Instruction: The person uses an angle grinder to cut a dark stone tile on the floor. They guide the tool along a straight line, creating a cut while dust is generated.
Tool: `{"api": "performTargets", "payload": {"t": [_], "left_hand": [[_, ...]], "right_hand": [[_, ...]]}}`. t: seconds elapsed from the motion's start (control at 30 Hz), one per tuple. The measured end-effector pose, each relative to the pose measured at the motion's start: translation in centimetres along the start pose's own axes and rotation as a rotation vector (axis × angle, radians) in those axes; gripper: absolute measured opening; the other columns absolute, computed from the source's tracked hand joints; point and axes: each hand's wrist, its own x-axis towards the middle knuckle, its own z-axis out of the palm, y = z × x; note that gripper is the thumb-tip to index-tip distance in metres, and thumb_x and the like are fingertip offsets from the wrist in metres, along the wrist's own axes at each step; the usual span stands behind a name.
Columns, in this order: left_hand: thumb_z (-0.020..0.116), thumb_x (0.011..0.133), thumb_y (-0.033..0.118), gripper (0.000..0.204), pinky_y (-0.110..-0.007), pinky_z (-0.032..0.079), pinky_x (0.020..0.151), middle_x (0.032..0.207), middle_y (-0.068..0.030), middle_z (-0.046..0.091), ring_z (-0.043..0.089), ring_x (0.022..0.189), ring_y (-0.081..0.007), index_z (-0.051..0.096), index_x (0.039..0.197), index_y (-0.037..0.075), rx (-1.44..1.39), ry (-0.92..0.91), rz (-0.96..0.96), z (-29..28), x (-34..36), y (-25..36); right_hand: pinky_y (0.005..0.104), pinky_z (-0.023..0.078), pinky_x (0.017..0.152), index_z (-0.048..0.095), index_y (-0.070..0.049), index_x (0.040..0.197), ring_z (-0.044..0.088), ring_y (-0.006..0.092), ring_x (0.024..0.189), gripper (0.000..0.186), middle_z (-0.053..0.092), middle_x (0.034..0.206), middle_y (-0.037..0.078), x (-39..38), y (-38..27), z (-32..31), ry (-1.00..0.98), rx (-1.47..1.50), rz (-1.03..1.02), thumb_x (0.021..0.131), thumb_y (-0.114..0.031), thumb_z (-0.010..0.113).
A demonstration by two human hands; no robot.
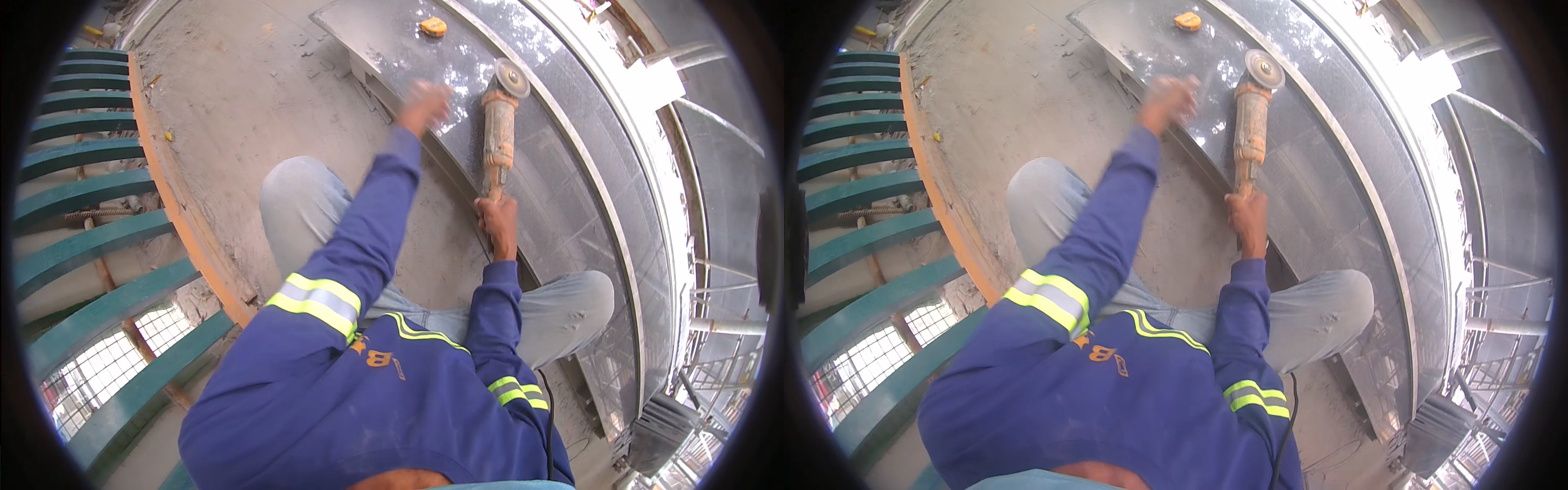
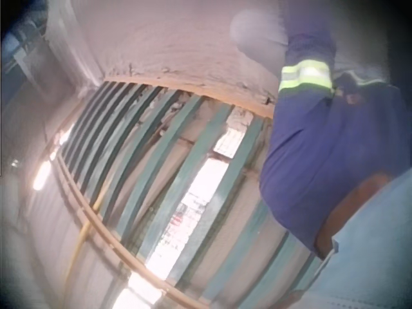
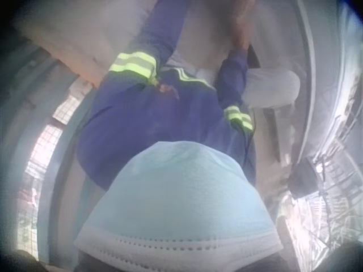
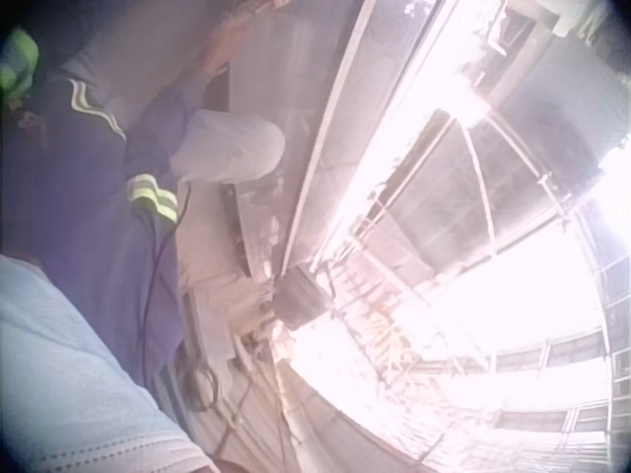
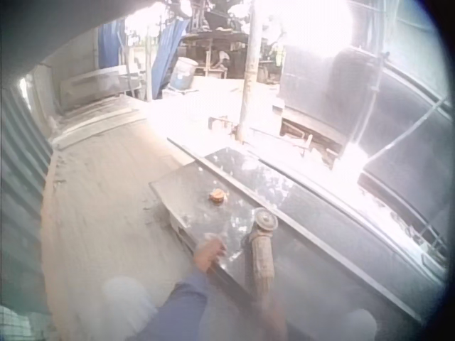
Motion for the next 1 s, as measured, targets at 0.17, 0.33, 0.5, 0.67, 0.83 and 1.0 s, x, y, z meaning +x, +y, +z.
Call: {"api": "performTargets", "payload": {"t": [0.17,0.33,0.5,0.67,0.83,1.0], "left_hand": [[0.062,0.090,0.032,0.032,-0.031,0.048,0.048,0.074,-0.0101,0.067,0.065,0.060,-0.0179,0.068,0.088,0.000,-0.173,0.515,0.280,-13.8,13.1,6.2],[0.064,0.089,0.033,0.033,-0.035,0.048,0.057,0.082,-0.0119,0.064,0.061,0.070,-0.0229,0.057,0.098,0.002,0.279,0.750,0.432,-24.1,21.1,8.7],[0.050,0.090,0.034,0.040,-0.049,0.049,0.095,0.109,-0.0206,0.070,0.065,0.106,-0.0383,0.072,0.104,0.003,0.912,0.776,0.177,-26.4,25.9,9.2],[0.048,0.092,0.047,0.055,-0.048,0.043,0.108,0.127,-0.0225,0.064,0.054,0.128,-0.0383,0.069,0.119,0.004,1.279,0.718,0.207,-34.3,36.0,7.5],[0.041,0.093,0.067,0.072,-0.048,0.043,0.108,0.130,-0.0208,0.063,0.055,0.128,-0.0361,0.067,0.127,0.008,1.223,0.415,0.016,-29.9,39.6,4.4],[0.033,0.094,0.072,0.079,-0.047,0.046,0.103,0.127,-0.0219,0.065,0.060,0.122,-0.0366,0.070,0.122,0.008,1.217,0.305,-0.063,-24.0,37.7,4.7]], "right_hand": [[0.0315,0.038,0.042,0.055,-0.001,0.072,0.050,0.0131,0.042,0.016,0.053,0.056,0.003,1.4,-0.1,0.2,0.108,-0.042,-0.058,0.079,-0.012,0.065],[0.0320,0.040,0.042,0.056,-0.001,0.075,0.051,0.0132,0.043,0.018,0.053,0.057,0.003,2.3,-0.3,1.1,0.148,-0.057,-0.051,0.079,-0.015,0.067],[0.0314,0.041,0.042,0.056,0.000,0.086,0.051,0.0134,0.045,0.023,0.053,0.063,0.003,1.6,1.7,0.6,0.200,-0.124,-0.016,0.082,-0.019,0.068],[0.0308,0.041,0.042,0.057,0.001,0.087,0.050,0.0131,0.045,0.028,0.052,0.063,0.003,1.8,-4.5,2.7,0.086,-0.176,0.158,0.088,-0.025,0.068],[0.0322,0.043,0.043,0.057,0.003,0.088,0.053,0.0141,0.047,0.029,0.054,0.063,0.004,2.1,-6.1,2.1,0.102,-0.232,0.226,0.089,-0.024,0.067],[0.0338,0.045,0.043,0.058,0.004,0.089,0.054,0.0145,0.048,0.029,0.055,0.063,0.005,1.2,-5.8,1.3,0.180,-0.290,0.298,0.088,-0.023,0.068]]}}
